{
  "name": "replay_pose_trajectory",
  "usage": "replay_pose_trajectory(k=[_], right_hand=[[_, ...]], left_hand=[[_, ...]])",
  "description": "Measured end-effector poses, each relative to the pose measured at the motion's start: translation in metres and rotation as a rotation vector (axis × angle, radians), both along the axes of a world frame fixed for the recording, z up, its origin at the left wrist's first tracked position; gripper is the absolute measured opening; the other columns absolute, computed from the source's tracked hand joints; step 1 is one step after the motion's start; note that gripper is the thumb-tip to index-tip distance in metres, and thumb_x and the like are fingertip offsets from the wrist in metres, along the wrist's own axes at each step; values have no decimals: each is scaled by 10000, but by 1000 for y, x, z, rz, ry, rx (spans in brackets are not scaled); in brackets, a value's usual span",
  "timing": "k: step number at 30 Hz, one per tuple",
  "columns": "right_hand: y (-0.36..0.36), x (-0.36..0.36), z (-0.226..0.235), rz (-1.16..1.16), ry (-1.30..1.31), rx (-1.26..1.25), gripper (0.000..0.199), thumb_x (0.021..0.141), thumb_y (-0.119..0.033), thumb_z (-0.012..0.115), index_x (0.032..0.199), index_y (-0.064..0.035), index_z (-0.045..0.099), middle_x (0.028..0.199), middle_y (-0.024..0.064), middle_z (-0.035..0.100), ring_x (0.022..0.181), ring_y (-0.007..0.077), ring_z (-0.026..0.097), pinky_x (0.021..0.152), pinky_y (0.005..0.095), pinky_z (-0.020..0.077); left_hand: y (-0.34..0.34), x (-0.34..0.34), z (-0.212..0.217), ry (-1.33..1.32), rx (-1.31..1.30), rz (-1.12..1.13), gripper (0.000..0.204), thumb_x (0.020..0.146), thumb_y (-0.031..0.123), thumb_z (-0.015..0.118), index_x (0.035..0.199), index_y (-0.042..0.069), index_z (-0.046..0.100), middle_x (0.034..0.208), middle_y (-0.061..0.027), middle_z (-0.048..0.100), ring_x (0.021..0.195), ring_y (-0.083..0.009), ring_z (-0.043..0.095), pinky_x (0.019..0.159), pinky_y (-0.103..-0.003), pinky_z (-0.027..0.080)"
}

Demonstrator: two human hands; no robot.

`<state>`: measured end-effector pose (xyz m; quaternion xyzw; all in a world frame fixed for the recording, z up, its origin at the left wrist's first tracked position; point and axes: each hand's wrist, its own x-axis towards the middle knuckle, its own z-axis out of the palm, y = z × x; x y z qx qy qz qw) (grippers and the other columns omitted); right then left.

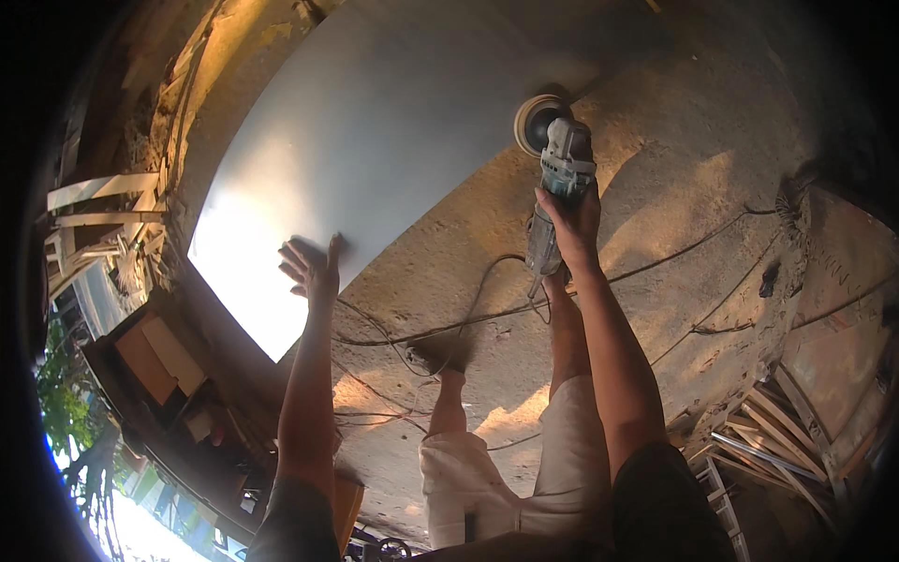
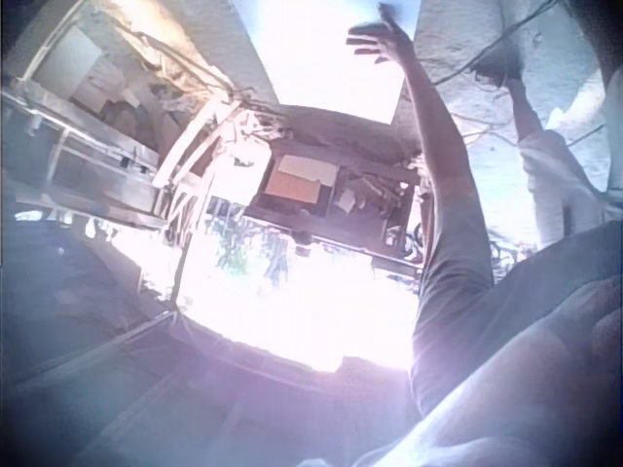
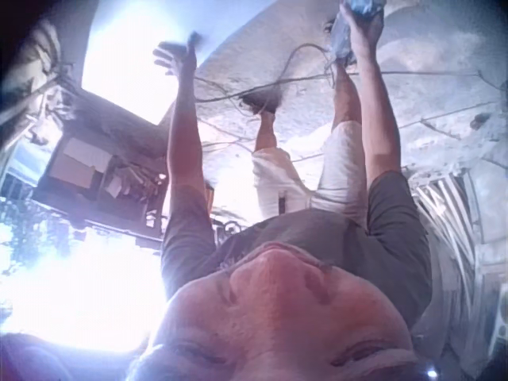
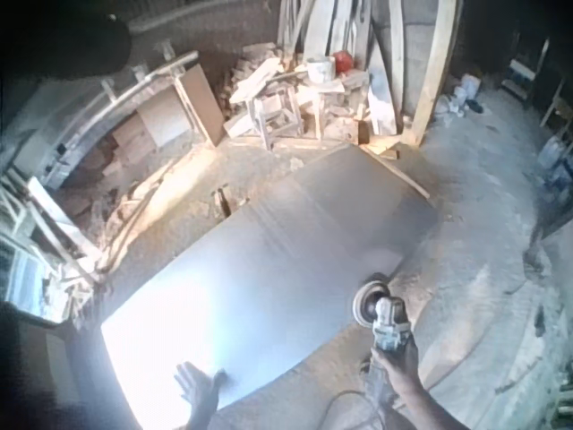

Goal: The person sands a metal sheet using a power sander, turning it over to sand the other side and periodically checking the surface by hand.

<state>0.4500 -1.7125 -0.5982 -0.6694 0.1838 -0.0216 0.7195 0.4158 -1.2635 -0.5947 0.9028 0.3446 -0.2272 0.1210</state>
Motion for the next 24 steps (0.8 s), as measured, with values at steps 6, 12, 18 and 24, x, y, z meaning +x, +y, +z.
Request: replay_pose_trajectory(k=[6,12,18,24], right_hand=[[144,-90,6,173,-84,-315,653,872,-245,828,1380,10,506,1251,165,647,1116,263,637,980,382,495],[282,-192,-6,287,-137,-303,586,800,-184,866,1242,-1,528,1047,142,702,902,243,694,814,381,552],[412,-280,-10,468,-141,-489,773,778,-312,867,1363,-25,451,1042,230,709,886,414,725,743,483,586],[539,-356,-13,704,-359,-559,725,794,-301,821,1363,-10,478,1058,197,708,788,300,751,694,424,639]], left_hand=[[81,-1,6,-91,-74,-307,946,958,796,383,1653,181,198,1702,-190,118,1560,-455,107,1163,-694,271],[156,19,62,-95,-725,-47,891,1006,752,324,1542,55,465,1568,-222,474,1476,-357,423,1214,-514,280],[240,-34,102,-125,-853,-86,1140,874,933,253,1575,47,399,1605,-262,393,1519,-393,342,1194,-656,245],[356,-124,176,-532,-846,-104,896,1022,751,241,1551,55,438,1468,-226,565,1351,-313,550,1117,-513,416]])
